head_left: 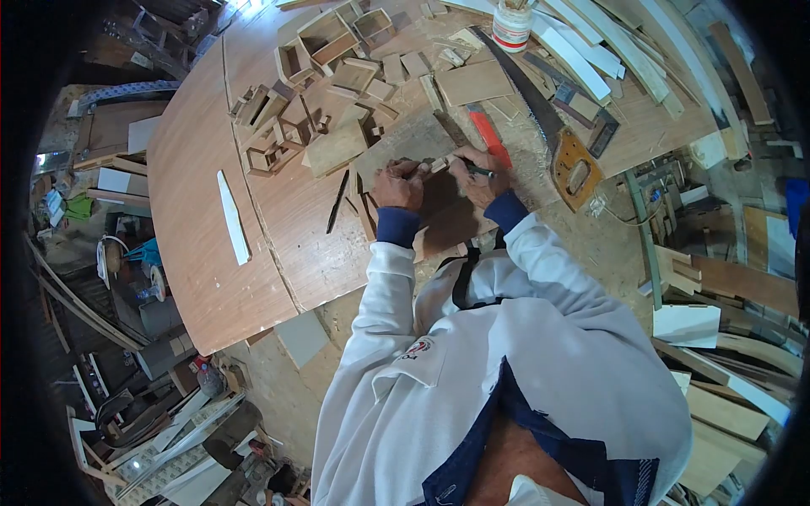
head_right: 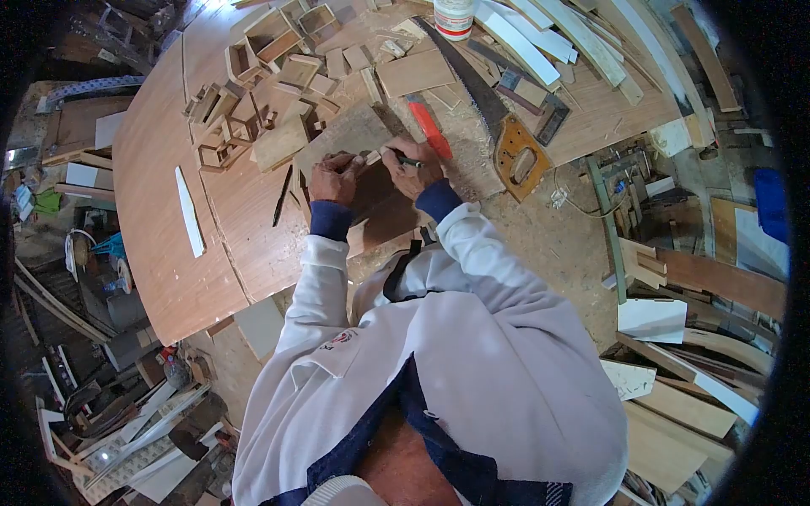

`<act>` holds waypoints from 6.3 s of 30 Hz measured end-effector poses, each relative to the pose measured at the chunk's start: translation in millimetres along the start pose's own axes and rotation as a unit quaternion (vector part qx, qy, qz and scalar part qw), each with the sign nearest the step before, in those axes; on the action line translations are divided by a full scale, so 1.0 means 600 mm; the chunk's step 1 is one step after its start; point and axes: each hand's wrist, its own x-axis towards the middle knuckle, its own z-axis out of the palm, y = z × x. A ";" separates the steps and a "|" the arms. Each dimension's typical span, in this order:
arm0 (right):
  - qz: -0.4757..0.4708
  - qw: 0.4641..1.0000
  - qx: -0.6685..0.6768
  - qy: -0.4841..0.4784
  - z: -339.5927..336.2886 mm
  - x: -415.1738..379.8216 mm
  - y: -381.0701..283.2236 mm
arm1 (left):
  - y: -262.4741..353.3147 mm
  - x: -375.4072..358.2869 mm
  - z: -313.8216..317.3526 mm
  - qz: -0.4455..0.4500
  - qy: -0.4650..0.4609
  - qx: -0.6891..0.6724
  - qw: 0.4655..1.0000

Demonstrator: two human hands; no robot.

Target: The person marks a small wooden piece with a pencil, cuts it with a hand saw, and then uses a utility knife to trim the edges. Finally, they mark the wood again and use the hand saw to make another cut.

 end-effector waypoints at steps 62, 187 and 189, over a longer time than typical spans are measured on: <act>-0.049 0.997 0.046 0.038 -0.003 0.028 0.011 | -0.063 0.022 -0.018 0.116 0.106 0.110 0.981; 0.268 0.899 -0.137 0.318 -0.252 -0.109 0.221 | -0.007 -0.039 0.070 0.168 0.177 0.076 0.967; 0.270 0.894 -0.131 0.333 -0.259 -0.103 0.231 | -0.012 -0.037 0.075 0.173 0.175 0.076 0.966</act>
